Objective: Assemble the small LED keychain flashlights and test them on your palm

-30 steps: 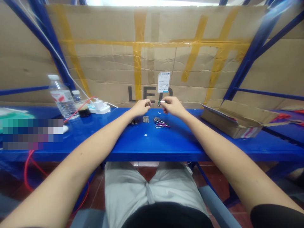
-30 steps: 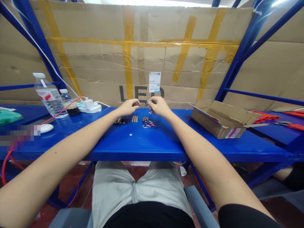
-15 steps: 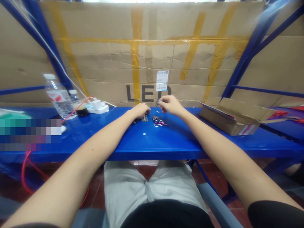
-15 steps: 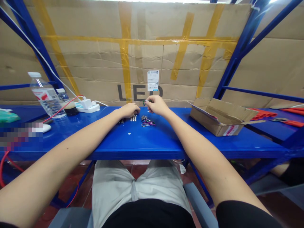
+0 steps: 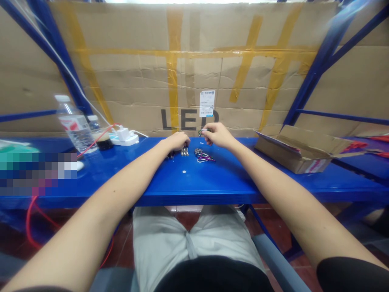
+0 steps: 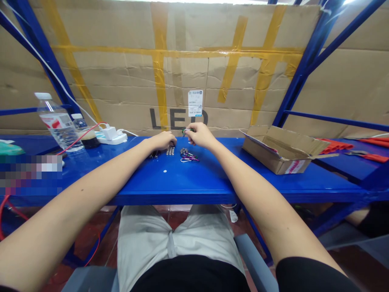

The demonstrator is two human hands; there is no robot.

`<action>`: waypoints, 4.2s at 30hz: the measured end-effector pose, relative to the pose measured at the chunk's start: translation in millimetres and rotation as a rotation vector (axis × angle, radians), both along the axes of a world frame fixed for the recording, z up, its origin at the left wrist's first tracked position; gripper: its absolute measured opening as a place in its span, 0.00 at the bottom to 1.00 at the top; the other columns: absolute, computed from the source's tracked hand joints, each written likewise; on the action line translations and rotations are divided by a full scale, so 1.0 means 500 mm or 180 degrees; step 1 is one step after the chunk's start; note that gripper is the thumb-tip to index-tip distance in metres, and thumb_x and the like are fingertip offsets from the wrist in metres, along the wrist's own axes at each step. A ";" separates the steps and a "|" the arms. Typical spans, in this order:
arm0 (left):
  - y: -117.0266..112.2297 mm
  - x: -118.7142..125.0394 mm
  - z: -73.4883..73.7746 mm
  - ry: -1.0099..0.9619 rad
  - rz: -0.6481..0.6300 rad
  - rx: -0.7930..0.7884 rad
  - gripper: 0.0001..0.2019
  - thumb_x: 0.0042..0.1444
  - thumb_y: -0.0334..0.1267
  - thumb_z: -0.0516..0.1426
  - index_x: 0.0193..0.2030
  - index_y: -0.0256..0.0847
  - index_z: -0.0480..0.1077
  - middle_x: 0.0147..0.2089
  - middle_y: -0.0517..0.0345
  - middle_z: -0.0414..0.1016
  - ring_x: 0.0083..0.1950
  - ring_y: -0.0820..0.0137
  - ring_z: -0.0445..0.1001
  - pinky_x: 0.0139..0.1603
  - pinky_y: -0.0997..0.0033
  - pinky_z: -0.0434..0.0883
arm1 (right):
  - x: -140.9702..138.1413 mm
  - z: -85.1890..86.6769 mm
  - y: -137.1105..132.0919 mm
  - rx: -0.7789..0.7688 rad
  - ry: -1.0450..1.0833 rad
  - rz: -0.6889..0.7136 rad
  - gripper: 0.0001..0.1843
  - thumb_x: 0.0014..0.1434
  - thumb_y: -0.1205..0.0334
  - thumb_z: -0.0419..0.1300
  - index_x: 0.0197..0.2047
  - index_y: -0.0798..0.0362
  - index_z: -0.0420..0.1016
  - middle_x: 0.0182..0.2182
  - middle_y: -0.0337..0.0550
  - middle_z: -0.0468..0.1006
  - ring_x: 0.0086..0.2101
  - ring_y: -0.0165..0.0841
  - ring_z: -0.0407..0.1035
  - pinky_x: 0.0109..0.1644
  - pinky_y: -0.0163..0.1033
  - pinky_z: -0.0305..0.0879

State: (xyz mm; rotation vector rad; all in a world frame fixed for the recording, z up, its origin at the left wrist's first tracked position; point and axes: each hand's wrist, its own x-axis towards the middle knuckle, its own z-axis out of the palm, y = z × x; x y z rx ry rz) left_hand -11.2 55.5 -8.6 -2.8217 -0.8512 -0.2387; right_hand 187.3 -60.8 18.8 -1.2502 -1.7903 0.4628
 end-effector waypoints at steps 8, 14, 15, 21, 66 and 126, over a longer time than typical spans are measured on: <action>0.014 -0.006 0.003 0.0103 0.0001 -0.0067 0.18 0.50 0.24 0.55 0.43 0.41 0.82 0.41 0.52 0.83 0.39 0.67 0.77 0.44 0.72 0.69 | 0.001 -0.002 0.002 0.0061 0.0020 0.0060 0.11 0.65 0.71 0.59 0.29 0.55 0.70 0.18 0.37 0.71 0.18 0.27 0.68 0.20 0.31 0.65; 0.021 -0.021 0.004 0.0076 0.0026 -0.0153 0.19 0.49 0.23 0.55 0.44 0.40 0.82 0.42 0.52 0.84 0.40 0.68 0.79 0.43 0.74 0.70 | -0.001 0.000 -0.002 0.0048 0.0013 0.0051 0.12 0.64 0.70 0.60 0.28 0.55 0.69 0.18 0.36 0.71 0.18 0.26 0.68 0.21 0.30 0.65; 0.023 -0.023 0.003 0.0076 0.0036 -0.0167 0.20 0.49 0.23 0.54 0.44 0.40 0.82 0.43 0.52 0.84 0.40 0.68 0.79 0.43 0.74 0.70 | 0.000 0.000 -0.002 0.0049 0.0004 0.0053 0.12 0.64 0.70 0.60 0.28 0.55 0.69 0.18 0.36 0.71 0.18 0.26 0.68 0.21 0.30 0.65; 0.030 -0.031 0.000 0.0102 0.0040 -0.0163 0.21 0.48 0.24 0.54 0.46 0.39 0.82 0.44 0.49 0.83 0.42 0.64 0.79 0.46 0.70 0.71 | 0.001 0.000 -0.002 0.0053 -0.0023 0.0077 0.12 0.65 0.71 0.60 0.29 0.56 0.69 0.19 0.37 0.71 0.18 0.26 0.68 0.21 0.30 0.65; 0.004 -0.076 0.044 -0.0170 0.0922 -0.0296 0.14 0.55 0.34 0.58 0.47 0.39 0.80 0.49 0.49 0.82 0.47 0.65 0.78 0.48 0.72 0.70 | 0.005 -0.001 0.002 -0.0012 -0.0053 0.0159 0.10 0.65 0.70 0.60 0.29 0.56 0.71 0.19 0.38 0.72 0.19 0.26 0.69 0.20 0.30 0.66; 0.022 -0.010 -0.014 -0.0781 0.0263 -0.0688 0.12 0.55 0.28 0.57 0.40 0.39 0.83 0.42 0.53 0.84 0.43 0.66 0.79 0.48 0.73 0.71 | 0.007 -0.011 0.012 -0.0103 -0.0302 0.0200 0.10 0.65 0.70 0.60 0.30 0.57 0.73 0.20 0.40 0.74 0.17 0.27 0.69 0.20 0.31 0.67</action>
